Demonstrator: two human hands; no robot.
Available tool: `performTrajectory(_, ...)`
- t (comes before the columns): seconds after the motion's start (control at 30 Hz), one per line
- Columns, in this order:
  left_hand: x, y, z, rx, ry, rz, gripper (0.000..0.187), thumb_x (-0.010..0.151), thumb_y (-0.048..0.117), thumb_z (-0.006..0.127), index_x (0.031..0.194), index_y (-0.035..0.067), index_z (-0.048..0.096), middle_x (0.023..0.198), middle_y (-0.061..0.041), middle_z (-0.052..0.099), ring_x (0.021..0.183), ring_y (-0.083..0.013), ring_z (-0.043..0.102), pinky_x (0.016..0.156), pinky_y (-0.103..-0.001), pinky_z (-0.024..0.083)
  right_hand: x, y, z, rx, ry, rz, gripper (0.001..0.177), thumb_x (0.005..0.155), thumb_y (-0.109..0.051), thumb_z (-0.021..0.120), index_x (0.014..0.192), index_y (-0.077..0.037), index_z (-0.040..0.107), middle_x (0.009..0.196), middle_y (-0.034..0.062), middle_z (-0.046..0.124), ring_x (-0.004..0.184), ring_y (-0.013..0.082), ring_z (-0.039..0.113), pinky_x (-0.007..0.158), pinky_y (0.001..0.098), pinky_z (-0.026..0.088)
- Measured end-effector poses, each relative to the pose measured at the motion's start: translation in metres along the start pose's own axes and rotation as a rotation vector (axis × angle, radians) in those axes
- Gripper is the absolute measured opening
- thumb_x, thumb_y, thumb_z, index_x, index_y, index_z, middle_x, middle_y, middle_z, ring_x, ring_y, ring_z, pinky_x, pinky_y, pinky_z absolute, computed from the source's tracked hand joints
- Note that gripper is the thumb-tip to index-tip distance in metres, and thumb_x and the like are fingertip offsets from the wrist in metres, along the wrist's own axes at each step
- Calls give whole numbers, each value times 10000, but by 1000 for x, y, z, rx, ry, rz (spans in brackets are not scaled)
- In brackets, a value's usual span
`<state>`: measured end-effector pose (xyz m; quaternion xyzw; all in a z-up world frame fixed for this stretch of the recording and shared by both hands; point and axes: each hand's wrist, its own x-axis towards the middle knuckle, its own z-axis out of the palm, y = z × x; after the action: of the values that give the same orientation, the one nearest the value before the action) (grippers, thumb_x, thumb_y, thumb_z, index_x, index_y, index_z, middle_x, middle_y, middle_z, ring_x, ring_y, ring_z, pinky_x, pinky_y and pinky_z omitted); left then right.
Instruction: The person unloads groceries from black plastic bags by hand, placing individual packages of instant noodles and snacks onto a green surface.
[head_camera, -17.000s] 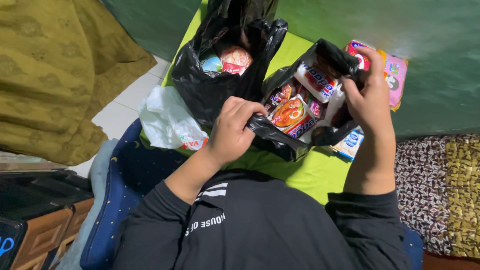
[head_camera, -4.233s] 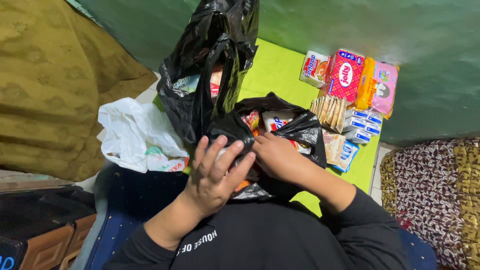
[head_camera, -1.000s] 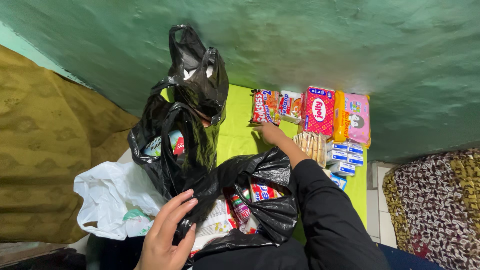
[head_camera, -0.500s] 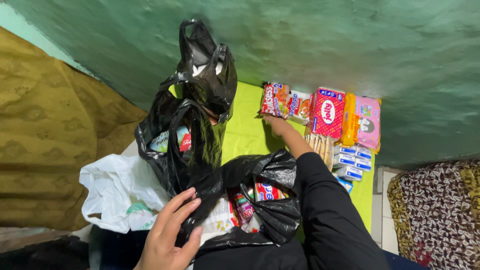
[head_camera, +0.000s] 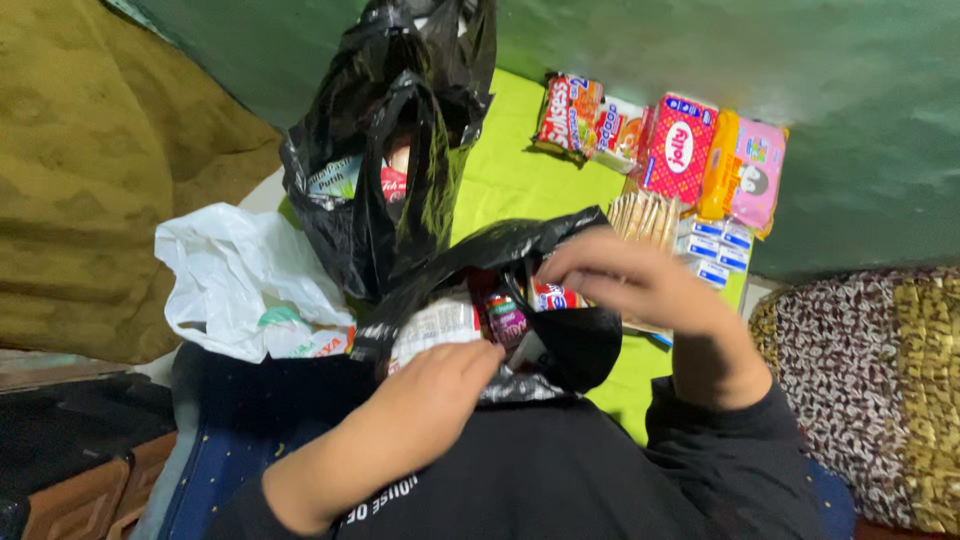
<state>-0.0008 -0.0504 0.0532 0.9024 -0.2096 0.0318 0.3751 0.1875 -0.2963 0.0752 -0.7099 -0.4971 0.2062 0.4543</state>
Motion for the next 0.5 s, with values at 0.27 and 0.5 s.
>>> performTrajectory(0.27,1,-33,32,50,-317,-162,270,864,39,535,1130,21,576,992,-175,659,906,-391,678,764,-482,544,-5,-23,78,-697,-143,105,289,824,-107,688,1109,-66,666,993,87,694,956,312,661,797,431,522)
performTrajectory(0.5,8,-43,59,-29,-268,-170,279,924,88,561,1196,24,565,1067,-195,659,922,-420,669,779,-499,539,-25,-17,83,-834,-230,230,499,703,-232,790,1151,-57,657,949,75,673,968,298,600,823,420,435)
